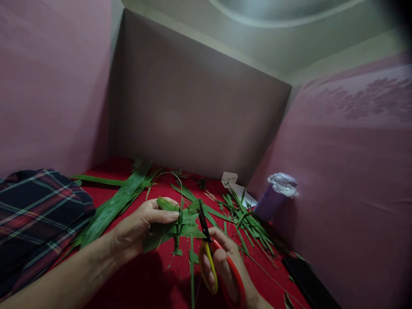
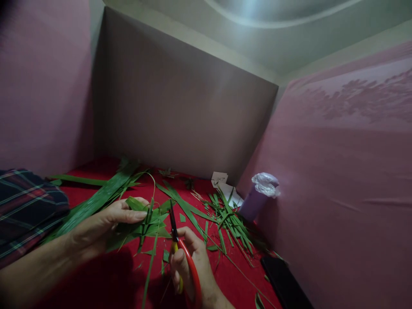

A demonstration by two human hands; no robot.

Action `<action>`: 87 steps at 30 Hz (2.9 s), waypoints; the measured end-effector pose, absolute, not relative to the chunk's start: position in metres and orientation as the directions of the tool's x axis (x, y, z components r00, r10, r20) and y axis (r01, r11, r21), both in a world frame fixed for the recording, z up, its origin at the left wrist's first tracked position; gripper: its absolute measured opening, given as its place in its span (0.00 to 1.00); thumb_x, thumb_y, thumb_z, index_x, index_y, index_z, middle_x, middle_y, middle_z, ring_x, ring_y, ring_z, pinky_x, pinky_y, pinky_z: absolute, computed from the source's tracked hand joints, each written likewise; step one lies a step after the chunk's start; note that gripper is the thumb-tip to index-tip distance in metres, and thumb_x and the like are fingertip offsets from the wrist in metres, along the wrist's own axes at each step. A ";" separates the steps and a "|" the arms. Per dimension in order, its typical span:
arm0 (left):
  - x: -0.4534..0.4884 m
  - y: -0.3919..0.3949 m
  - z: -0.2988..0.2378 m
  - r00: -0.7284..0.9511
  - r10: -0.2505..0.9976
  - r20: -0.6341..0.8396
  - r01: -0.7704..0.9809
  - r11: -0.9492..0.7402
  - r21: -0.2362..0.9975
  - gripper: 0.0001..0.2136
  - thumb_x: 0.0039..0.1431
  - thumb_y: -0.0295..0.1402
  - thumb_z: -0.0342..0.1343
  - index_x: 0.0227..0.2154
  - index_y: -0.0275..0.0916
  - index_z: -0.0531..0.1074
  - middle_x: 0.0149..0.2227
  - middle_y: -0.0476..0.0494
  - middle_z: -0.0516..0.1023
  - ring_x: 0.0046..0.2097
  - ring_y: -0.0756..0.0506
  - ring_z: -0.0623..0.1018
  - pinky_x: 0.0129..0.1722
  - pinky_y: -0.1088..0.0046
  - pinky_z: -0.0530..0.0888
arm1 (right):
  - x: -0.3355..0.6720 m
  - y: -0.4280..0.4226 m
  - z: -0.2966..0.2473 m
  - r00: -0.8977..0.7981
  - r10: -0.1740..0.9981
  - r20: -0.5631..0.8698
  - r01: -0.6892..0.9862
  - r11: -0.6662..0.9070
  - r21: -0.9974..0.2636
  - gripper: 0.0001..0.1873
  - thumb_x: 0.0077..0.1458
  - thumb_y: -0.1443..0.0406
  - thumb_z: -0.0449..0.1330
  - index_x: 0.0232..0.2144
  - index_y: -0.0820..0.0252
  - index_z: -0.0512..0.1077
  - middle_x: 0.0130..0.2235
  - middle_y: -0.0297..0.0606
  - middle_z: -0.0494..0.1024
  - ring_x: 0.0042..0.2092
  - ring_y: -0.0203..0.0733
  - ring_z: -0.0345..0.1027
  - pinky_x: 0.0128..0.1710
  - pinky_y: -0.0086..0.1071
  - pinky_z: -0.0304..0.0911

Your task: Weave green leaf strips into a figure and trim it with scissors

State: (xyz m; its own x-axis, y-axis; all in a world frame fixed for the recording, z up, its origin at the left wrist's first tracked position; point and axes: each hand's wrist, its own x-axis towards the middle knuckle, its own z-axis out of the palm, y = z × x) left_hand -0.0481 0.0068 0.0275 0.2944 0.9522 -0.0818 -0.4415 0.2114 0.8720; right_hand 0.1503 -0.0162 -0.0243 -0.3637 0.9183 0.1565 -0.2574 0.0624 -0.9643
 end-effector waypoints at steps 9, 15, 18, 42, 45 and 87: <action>-0.046 0.006 0.030 0.231 0.971 -0.065 -0.413 0.158 0.897 0.09 0.42 0.25 0.63 0.28 0.37 0.70 0.25 0.49 0.76 0.26 0.51 0.75 0.28 0.77 0.69 | 0.151 -0.017 -0.022 -0.367 0.917 0.156 -0.294 0.045 -0.955 0.35 0.36 0.40 0.60 0.37 0.60 0.62 0.15 0.22 0.61 0.14 0.25 0.47 0.13 0.20 0.47; -0.047 0.008 0.027 0.193 0.976 -0.101 -0.418 0.175 0.891 0.12 0.37 0.27 0.66 0.26 0.37 0.70 0.22 0.51 0.74 0.24 0.52 0.73 0.26 0.78 0.70 | 0.152 -0.010 -0.030 -0.393 0.900 0.187 -0.279 0.077 -0.957 0.37 0.36 0.39 0.58 0.38 0.60 0.62 0.15 0.21 0.60 0.12 0.24 0.45 0.10 0.19 0.47; -0.046 0.011 0.024 0.193 0.973 -0.127 -0.418 0.198 0.886 0.14 0.36 0.27 0.67 0.27 0.37 0.69 0.21 0.51 0.74 0.24 0.51 0.74 0.25 0.78 0.70 | 0.152 -0.011 -0.030 -0.383 0.906 0.179 -0.275 0.074 -0.959 0.36 0.37 0.39 0.58 0.39 0.60 0.62 0.15 0.22 0.60 0.13 0.24 0.46 0.11 0.19 0.47; -0.043 0.006 0.028 0.130 0.991 -0.041 -0.272 0.076 0.959 0.11 0.36 0.29 0.66 0.25 0.39 0.70 0.21 0.55 0.71 0.23 0.53 0.71 0.24 0.79 0.67 | 0.154 -0.007 -0.035 -0.317 0.935 0.156 -0.170 0.106 -0.980 0.38 0.37 0.39 0.58 0.40 0.60 0.58 0.15 0.20 0.60 0.12 0.24 0.46 0.10 0.18 0.48; -0.042 0.007 0.027 0.127 0.991 -0.037 -0.270 0.070 0.960 0.11 0.37 0.28 0.65 0.25 0.39 0.70 0.20 0.55 0.71 0.23 0.53 0.70 0.24 0.80 0.66 | 0.154 -0.007 -0.036 -0.326 0.933 0.151 -0.135 0.112 -0.985 0.38 0.37 0.39 0.58 0.41 0.60 0.59 0.15 0.20 0.60 0.13 0.24 0.46 0.10 0.18 0.48; -0.031 0.003 0.009 0.138 0.988 -0.065 -0.471 0.123 0.873 0.11 0.41 0.26 0.64 0.27 0.38 0.68 0.22 0.51 0.76 0.23 0.51 0.75 0.24 0.77 0.69 | 0.144 -0.016 -0.025 -0.366 0.902 0.230 -0.243 0.146 -0.959 0.31 0.42 0.40 0.56 0.33 0.61 0.66 0.15 0.24 0.60 0.14 0.27 0.49 0.12 0.21 0.48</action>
